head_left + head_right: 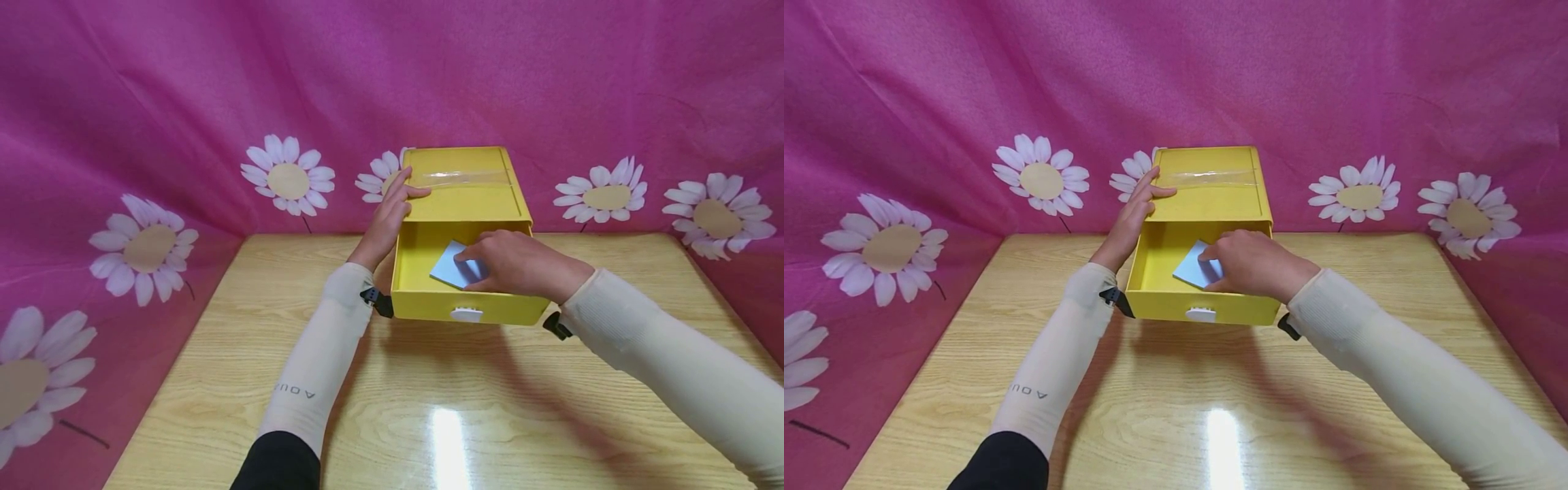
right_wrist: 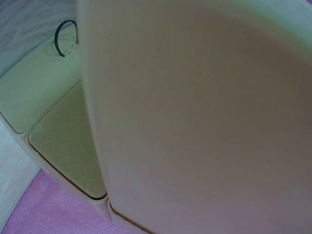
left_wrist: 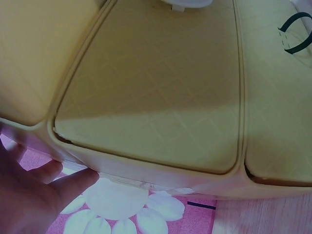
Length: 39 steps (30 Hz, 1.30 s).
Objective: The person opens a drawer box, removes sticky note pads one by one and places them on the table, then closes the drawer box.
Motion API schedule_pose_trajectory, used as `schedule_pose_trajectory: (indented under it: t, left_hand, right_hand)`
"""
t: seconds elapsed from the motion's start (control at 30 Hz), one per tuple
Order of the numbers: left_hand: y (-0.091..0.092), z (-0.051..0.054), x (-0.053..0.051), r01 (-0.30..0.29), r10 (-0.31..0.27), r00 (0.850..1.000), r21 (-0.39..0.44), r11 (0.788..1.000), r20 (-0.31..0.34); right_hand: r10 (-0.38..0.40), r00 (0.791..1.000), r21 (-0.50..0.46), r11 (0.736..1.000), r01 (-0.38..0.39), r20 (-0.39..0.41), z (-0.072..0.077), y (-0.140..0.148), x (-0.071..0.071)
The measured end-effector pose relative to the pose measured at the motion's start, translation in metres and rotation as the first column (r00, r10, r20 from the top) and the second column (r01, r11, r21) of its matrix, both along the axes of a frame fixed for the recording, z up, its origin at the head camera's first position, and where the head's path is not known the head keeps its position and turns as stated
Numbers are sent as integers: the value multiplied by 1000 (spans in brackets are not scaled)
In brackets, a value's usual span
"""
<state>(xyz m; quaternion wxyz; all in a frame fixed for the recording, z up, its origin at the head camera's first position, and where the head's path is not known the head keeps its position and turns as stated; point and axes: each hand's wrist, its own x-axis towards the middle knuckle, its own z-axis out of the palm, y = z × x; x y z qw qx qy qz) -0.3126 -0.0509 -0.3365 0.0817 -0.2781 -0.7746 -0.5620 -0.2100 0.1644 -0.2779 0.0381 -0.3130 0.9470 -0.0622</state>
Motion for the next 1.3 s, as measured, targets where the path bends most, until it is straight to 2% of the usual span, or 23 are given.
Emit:
schedule_pose_trajectory:
  t: [0.4, 0.47, 0.63, 0.73, 0.93, 1.07, 1.17, 1.27, 1.3]
  left_hand:
    - [0, 3, 3, 22, -22, 1000, 2, 1000, 4]
    - [-1, 8, 8, 30, -30, 999, 4, 1000, 15]
    - [-1, 27, 28, 30, -30, 999, -9, 1000, 35]
    - [-1, 33, 35, 28, -28, 999, -14, 999, 31]
    - [-1, 32, 35, 27, -26, 999, -17, 1000, 33]
    - [0, 16, 17, 15, -15, 1000, -11, 1000, 21]
    - [0, 15, 16, 16, -16, 1000, 4, 1000, 27]
    - [0, 26, 28, 32, -32, 999, 6, 999, 36]
    - [-1, 27, 28, 34, -34, 999, 5, 999, 37]
  right_hand:
    - [21, 999, -4, 1000, -21, -36, -1, 1, -2]
    - [23, 999, -6, 1000, -23, -39, -2, 1, -2]
    - [35, 998, -22, 999, -36, -55, -4, 2, -3]
    - [23, 999, -33, 999, -24, -46, -4, 2, -3]
    - [-14, 1000, -19, 1000, 14, -17, -3, 1, -2]
    - [-7, 1000, -14, 1000, 7, -16, -1, 0, -2]
    - [5, 1000, -34, 999, -5, -2, -1, 0, -3]
    - [13, 1000, -57, 998, -12, 13, -1, 1, -3]
    - [15, 1000, -63, 998, -14, 15, -1, 1, -4]
